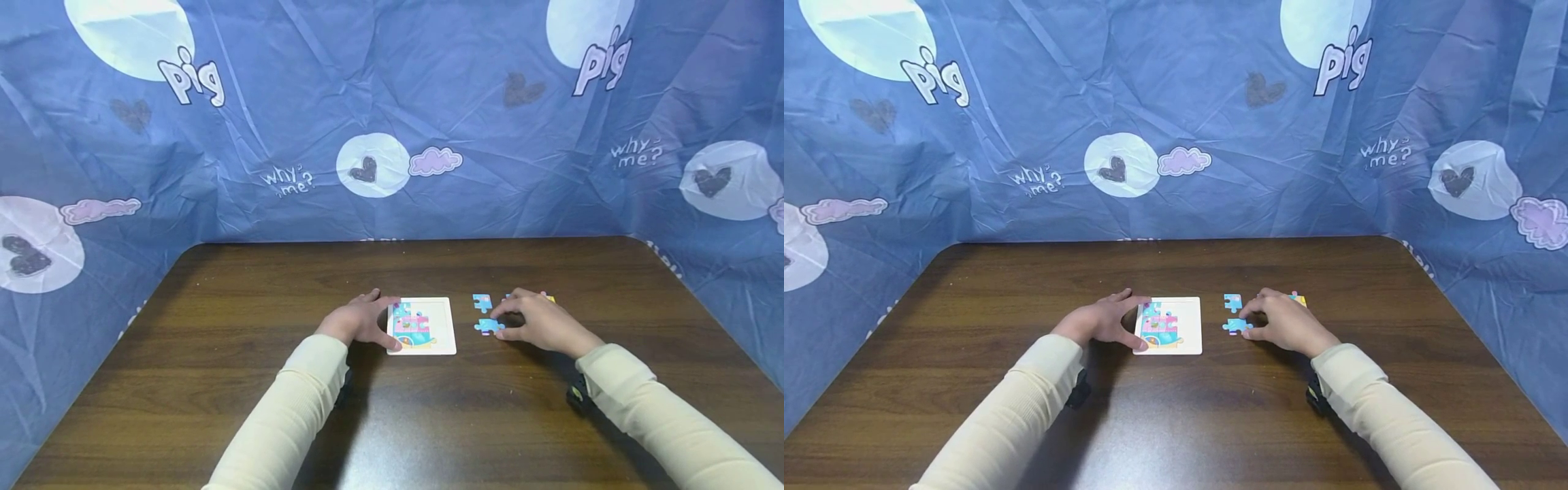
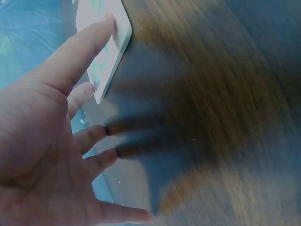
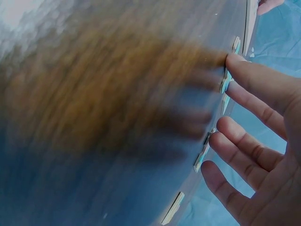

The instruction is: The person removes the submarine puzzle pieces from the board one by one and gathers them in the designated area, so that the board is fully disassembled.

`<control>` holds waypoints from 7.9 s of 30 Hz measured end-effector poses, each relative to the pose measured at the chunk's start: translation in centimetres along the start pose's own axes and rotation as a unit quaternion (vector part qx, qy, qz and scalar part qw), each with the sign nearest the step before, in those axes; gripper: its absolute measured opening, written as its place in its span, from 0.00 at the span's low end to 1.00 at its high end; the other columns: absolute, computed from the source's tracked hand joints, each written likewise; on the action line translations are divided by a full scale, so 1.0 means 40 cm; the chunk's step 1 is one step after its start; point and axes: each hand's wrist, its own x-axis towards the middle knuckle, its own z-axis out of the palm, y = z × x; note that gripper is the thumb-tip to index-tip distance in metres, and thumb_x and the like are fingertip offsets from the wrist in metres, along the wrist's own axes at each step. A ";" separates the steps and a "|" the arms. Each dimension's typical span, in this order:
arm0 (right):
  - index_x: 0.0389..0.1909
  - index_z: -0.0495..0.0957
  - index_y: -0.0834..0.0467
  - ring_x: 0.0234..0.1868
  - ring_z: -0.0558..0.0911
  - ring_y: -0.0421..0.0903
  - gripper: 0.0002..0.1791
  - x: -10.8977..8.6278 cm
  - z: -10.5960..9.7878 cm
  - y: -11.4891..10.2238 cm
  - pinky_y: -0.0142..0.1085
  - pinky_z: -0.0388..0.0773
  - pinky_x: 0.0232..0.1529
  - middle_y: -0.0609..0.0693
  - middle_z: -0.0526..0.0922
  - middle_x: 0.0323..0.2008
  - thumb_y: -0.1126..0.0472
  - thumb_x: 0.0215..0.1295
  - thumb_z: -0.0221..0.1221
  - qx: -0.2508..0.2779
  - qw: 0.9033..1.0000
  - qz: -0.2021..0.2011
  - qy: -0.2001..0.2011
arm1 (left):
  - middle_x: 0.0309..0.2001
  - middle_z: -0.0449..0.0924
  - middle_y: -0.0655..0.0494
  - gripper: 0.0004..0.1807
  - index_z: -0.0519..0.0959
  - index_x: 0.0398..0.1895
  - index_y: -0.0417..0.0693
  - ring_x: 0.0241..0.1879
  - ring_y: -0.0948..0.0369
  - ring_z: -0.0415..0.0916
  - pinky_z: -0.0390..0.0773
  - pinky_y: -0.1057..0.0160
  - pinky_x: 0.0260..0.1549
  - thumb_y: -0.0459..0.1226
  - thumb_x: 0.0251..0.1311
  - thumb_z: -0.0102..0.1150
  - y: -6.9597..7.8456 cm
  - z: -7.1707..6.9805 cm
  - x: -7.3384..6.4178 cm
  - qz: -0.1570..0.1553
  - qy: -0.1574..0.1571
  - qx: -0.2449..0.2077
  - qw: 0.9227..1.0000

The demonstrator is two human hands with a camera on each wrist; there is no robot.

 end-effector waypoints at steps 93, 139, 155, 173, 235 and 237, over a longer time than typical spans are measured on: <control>0.42 0.84 0.55 0.41 0.78 0.48 0.17 0.183 0.085 -0.240 0.43 0.77 0.44 0.50 0.79 0.40 0.56 0.54 0.77 0.014 0.997 0.064 -0.032 | 0.83 0.42 0.53 0.49 0.54 0.81 0.66 0.80 0.50 0.42 0.60 0.24 0.61 0.55 0.61 0.70 0.016 -0.003 -0.021 -0.045 -0.014 0.020 0.999; 0.43 0.87 0.53 0.39 0.79 0.46 0.17 0.157 0.066 -0.220 0.45 0.80 0.40 0.49 0.80 0.45 0.54 0.54 0.77 -0.005 1.000 0.006 0.020 | 0.82 0.43 0.51 0.50 0.55 0.81 0.65 0.80 0.48 0.44 0.60 0.23 0.61 0.54 0.58 0.73 0.015 -0.001 -0.012 -0.049 -0.009 0.007 0.999; 0.44 0.88 0.51 0.49 0.83 0.52 0.16 0.128 0.015 -0.150 0.51 0.79 0.50 0.49 0.80 0.45 0.52 0.56 0.76 0.056 0.998 -0.003 0.014 | 0.83 0.41 0.53 0.51 0.54 0.81 0.66 0.80 0.48 0.43 0.59 0.22 0.60 0.53 0.58 0.73 0.014 -0.002 -0.011 -0.048 -0.016 0.004 0.999; 0.42 0.89 0.52 0.41 0.81 0.53 0.15 0.047 -0.050 -0.046 0.44 0.77 0.42 0.53 0.82 0.40 0.53 0.55 0.77 0.082 0.995 -0.016 0.055 | 0.82 0.43 0.53 0.49 0.56 0.81 0.65 0.80 0.49 0.43 0.59 0.23 0.61 0.51 0.59 0.73 0.013 -0.004 -0.016 -0.040 -0.011 0.002 0.999; 0.44 0.88 0.54 0.45 0.82 0.56 0.19 -0.059 -0.056 0.102 0.54 0.77 0.48 0.56 0.83 0.44 0.51 0.53 0.76 0.012 0.999 0.041 0.027 | 0.83 0.41 0.52 0.50 0.55 0.81 0.66 0.80 0.49 0.41 0.58 0.22 0.61 0.51 0.59 0.73 0.013 -0.004 -0.014 -0.044 -0.015 0.001 0.999; 0.45 0.88 0.55 0.45 0.82 0.57 0.19 -0.056 -0.059 0.097 0.54 0.77 0.48 0.56 0.83 0.44 0.52 0.54 0.76 0.016 0.999 0.039 0.031 | 0.83 0.41 0.52 0.50 0.55 0.81 0.66 0.80 0.49 0.41 0.58 0.22 0.60 0.51 0.59 0.72 0.012 -0.004 -0.014 -0.043 -0.014 0.002 0.999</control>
